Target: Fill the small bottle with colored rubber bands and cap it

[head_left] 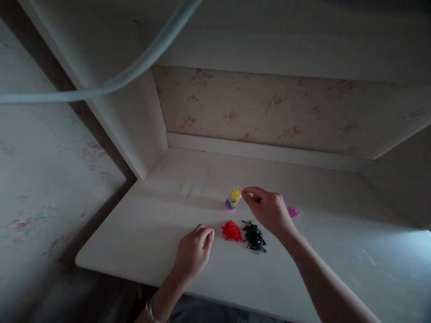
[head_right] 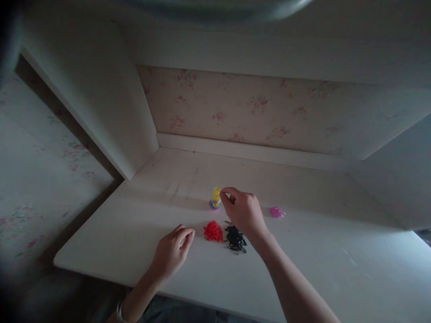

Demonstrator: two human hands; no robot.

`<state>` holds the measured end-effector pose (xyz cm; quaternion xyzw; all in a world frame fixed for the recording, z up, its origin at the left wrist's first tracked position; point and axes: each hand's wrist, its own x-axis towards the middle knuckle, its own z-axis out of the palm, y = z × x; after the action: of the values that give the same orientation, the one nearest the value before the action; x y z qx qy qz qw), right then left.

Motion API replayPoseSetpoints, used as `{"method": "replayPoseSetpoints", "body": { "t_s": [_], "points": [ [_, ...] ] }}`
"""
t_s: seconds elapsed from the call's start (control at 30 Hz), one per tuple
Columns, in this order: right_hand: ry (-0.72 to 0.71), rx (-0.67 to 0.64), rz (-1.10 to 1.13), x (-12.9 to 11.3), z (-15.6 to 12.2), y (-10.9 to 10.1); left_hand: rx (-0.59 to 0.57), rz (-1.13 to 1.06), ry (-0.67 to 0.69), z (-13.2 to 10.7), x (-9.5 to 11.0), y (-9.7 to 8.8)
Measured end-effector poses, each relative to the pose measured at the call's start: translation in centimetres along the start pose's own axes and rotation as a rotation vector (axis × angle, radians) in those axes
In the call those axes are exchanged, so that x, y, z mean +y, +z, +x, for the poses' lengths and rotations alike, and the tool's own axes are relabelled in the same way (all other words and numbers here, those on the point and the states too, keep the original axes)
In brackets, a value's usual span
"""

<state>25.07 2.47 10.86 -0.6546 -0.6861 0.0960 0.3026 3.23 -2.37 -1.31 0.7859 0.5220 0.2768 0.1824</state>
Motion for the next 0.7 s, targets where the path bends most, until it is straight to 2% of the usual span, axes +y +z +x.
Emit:
{"method": "replayPoseSetpoints", "body": {
  "t_s": [0.1,0.4,0.57,0.7],
  "points": [
    [-0.007,-0.008,-0.033,0.7,1.4,-0.5,-0.002,0.0,-0.01,-0.1,0.0,0.0],
    [-0.01,-0.187,-0.302,0.4,3.1,-0.1,0.002,0.026,0.007,-0.2,0.2,-0.1],
    [-0.018,-0.22,-0.334,0.4,3.1,-0.3,-0.014,0.037,0.001,-0.1,0.3,-0.1],
    [-0.04,-0.235,-0.277,0.6,2.9,-0.6,-0.016,0.035,0.007,-0.1,0.3,-0.2]
  ]
}}
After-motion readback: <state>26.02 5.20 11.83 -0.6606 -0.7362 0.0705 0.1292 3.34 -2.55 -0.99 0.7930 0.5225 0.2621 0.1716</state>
